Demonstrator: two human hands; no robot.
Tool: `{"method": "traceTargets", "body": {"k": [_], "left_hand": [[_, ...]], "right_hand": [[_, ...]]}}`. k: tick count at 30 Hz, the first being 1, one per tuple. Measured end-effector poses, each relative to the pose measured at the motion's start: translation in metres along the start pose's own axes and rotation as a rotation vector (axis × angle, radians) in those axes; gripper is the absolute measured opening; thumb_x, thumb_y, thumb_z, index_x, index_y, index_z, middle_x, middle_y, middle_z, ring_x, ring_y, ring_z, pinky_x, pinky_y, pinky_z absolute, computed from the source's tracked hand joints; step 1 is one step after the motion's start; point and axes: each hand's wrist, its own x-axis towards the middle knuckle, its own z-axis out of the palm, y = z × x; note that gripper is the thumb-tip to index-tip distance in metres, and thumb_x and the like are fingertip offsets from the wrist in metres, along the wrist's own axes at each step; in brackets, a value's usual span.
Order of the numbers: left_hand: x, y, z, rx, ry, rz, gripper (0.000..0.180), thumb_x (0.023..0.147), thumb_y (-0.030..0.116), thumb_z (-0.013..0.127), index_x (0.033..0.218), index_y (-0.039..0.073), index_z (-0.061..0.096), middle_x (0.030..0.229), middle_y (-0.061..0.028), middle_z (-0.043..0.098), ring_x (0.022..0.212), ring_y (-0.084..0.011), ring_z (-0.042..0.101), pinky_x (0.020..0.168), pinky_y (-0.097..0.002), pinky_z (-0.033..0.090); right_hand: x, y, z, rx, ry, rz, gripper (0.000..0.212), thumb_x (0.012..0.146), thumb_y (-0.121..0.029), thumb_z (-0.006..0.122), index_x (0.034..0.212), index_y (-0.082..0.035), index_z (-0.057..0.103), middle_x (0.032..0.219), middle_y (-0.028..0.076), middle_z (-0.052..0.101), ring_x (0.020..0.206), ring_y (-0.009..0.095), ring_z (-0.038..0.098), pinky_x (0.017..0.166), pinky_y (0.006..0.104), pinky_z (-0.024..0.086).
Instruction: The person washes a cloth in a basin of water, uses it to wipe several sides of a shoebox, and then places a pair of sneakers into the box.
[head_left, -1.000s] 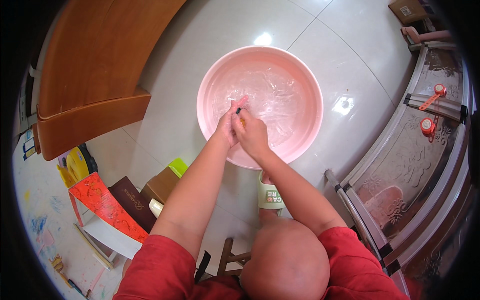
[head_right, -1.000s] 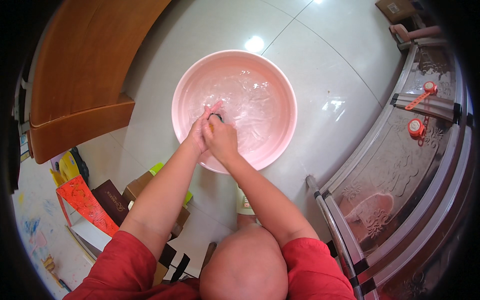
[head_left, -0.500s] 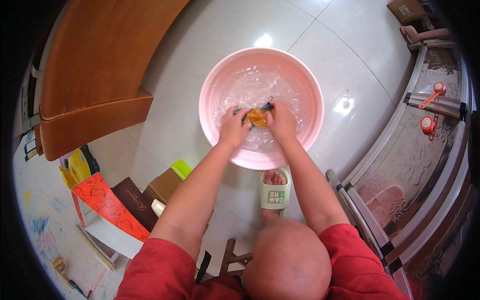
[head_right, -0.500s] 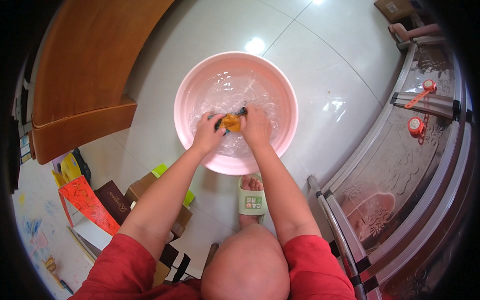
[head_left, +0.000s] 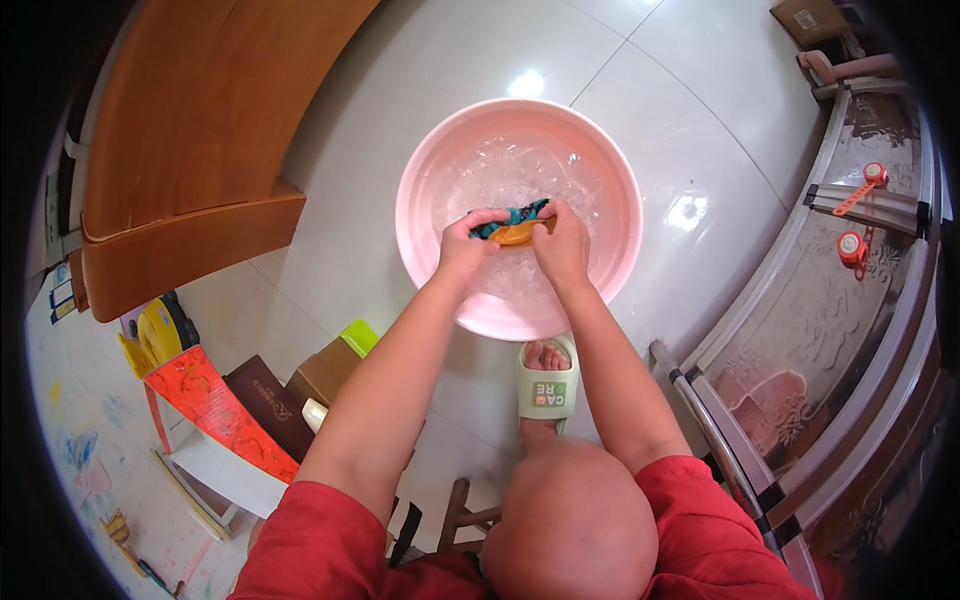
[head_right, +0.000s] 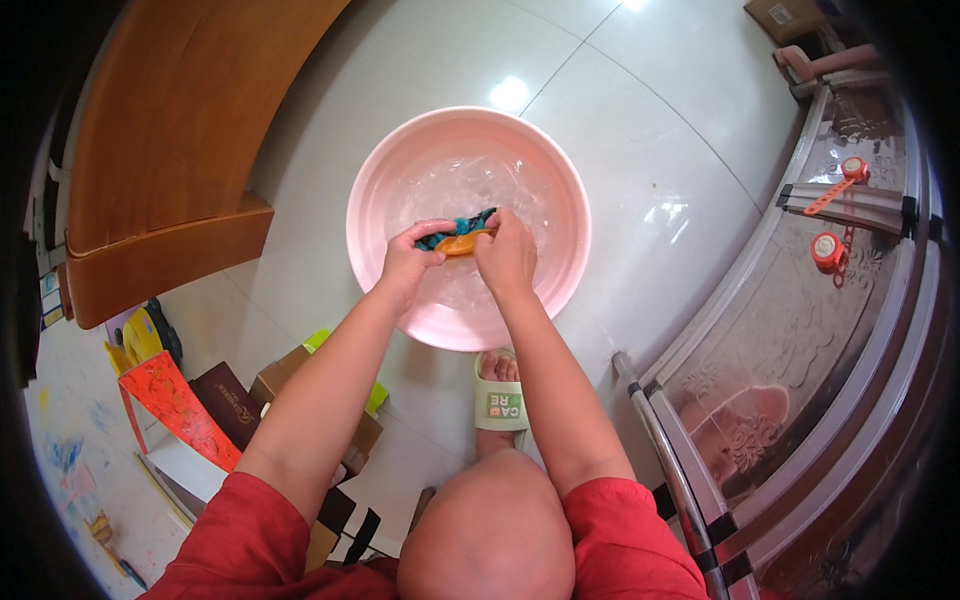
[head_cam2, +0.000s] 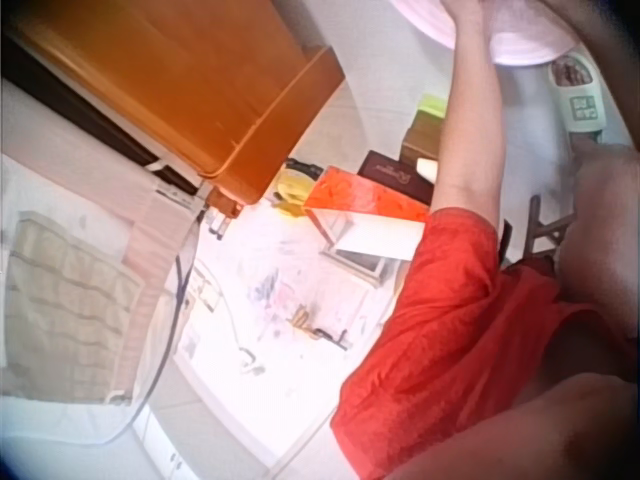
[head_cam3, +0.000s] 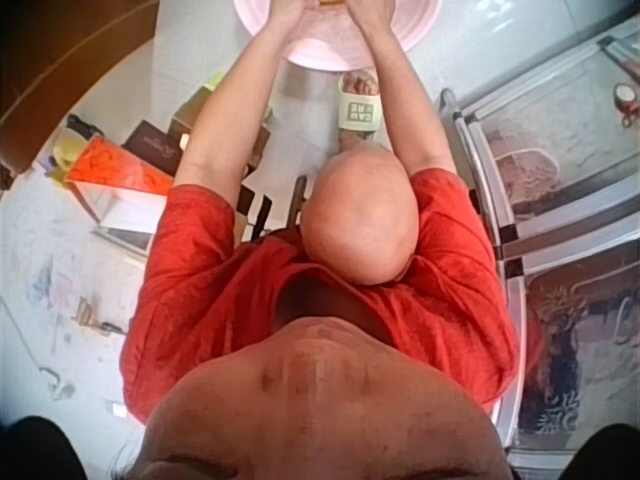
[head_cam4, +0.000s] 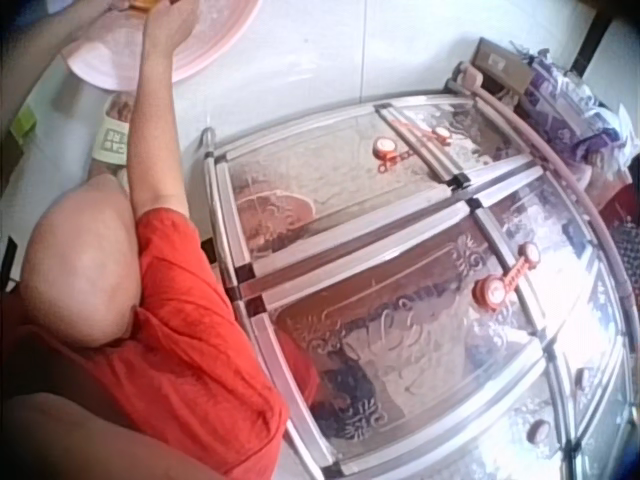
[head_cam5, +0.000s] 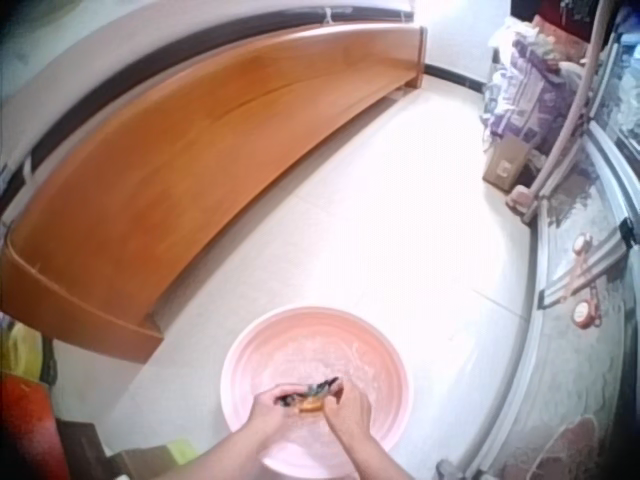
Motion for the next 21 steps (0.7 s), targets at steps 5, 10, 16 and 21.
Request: {"method": "traceTargets", "body": {"k": [5, 10, 16, 21], "left_hand": [[-0.014, 0.001, 0.010, 1.070, 0.235, 0.316, 0.042, 0.073, -0.003, 0.059, 0.113, 0.010, 0.064, 0.146, -0.0163, 0.035, 0.138, -0.0314, 0.028, 0.112, -0.0501, 0.020], [-0.025, -0.006, 0.004, 1.337, -0.062, 0.305, 0.049, 0.077, 0.007, 0.061, 0.125, 0.012, 0.053, 0.140, -0.0097, 0.043, 0.135, -0.0297, 0.031, 0.111, -0.0546, 0.018], [-0.010, -0.021, 0.002, 0.687, 0.388, 0.137, 0.033, 0.077, 0.004, 0.068, 0.108, 0.006, 0.060, 0.110, -0.0108, 0.058, 0.105, -0.0265, 0.057, 0.095, -0.0383, 0.044], [-0.006, -0.006, -0.006, 0.757, 0.373, 0.173, 0.031, 0.072, -0.002, 0.069, 0.099, 0.011, 0.062, 0.096, -0.0080, 0.059, 0.089, -0.0268, 0.061, 0.079, -0.0347, 0.049]], "right_hand": [[0.002, 0.026, -0.002, -0.318, -0.043, -0.297, 0.015, 0.075, -0.012, 0.063, 0.089, -0.005, 0.062, 0.086, 0.016, 0.064, 0.084, 0.035, 0.061, 0.076, 0.0459, 0.049], [0.004, 0.013, -0.005, -0.372, -0.332, -0.142, 0.015, 0.076, -0.013, 0.065, 0.089, -0.006, 0.063, 0.093, 0.014, 0.064, 0.088, 0.036, 0.060, 0.078, 0.0466, 0.048], [0.011, 0.022, 0.002, -0.253, -0.248, 0.004, 0.021, 0.075, -0.009, 0.068, 0.094, -0.002, 0.063, 0.086, 0.018, 0.065, 0.081, 0.035, 0.064, 0.074, 0.0441, 0.050], [0.024, 0.035, -0.003, 0.208, -0.079, 0.086, 0.022, 0.074, -0.007, 0.066, 0.095, -0.002, 0.064, 0.086, 0.020, 0.066, 0.079, 0.037, 0.063, 0.074, 0.0407, 0.050]]}}
